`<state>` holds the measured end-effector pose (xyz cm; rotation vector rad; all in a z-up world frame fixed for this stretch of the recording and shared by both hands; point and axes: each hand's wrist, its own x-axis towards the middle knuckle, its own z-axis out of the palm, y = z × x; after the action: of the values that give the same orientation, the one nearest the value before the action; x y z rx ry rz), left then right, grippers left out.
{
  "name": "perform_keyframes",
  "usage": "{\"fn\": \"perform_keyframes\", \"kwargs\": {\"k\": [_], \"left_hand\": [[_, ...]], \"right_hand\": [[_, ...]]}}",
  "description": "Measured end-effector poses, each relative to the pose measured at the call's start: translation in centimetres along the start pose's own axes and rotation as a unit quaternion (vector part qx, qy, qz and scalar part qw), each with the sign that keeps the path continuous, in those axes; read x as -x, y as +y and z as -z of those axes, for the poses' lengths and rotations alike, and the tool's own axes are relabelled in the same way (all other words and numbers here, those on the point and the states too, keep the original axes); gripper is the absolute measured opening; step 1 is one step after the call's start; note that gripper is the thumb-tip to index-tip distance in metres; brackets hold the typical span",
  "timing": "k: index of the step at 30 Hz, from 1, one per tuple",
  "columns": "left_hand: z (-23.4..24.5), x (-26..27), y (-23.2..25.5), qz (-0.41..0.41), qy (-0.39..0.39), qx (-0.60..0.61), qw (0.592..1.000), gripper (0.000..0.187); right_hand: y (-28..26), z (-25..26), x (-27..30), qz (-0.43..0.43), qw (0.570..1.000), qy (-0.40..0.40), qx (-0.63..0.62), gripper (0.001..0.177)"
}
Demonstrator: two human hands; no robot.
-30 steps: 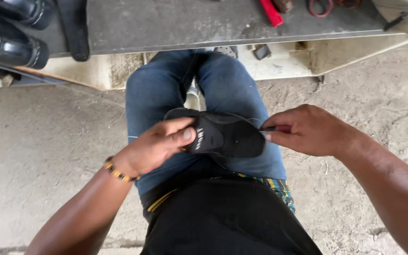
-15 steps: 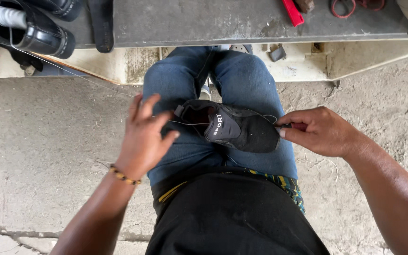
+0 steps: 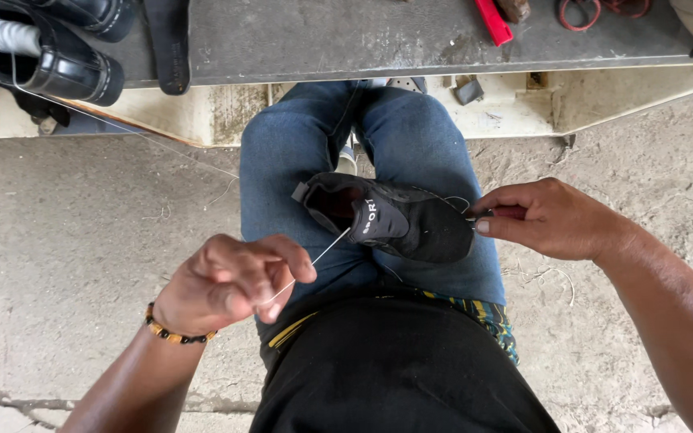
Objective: The person sits cross-legged on the floor and sews a black shoe using a needle and white thread. They repeatedly push the needle through the shoe's sole and pull the thread tight to secure the stitching.
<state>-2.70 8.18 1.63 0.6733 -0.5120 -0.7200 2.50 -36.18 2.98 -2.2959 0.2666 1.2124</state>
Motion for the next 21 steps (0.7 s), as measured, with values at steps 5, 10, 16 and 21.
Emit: {"fn": "perform_keyframes", "kwargs": {"k": [5, 10, 16, 21], "left_hand": [[1.4, -4.5, 0.0, 0.185, 0.089, -0.449, 0.870, 0.033], [3.2, -9.4, -3.2, 0.390, -0.018, -0.674, 0.627, 0.033], [8.5, -11.1, -7.2, 0.457, -0.017, -0.532, 0.713, 0.010], [11.3, -10.8, -9.7, 0.452, -0.017, -0.198, 0.869, 0.028]], "right_hand": [[2.9, 0.0, -0.9, 0.037, 0.998, -0.021, -0.046, 0.043], [3.5, -0.1, -1.3, 0.077, 0.996, -0.043, -0.031, 0.041], [2.9, -0.4, -0.6, 0.091, 0.981, -0.031, 0.170, 0.050], [3.0, -0.9, -0.7, 0.145, 0.945, 0.001, 0.294, 0.049]]}}
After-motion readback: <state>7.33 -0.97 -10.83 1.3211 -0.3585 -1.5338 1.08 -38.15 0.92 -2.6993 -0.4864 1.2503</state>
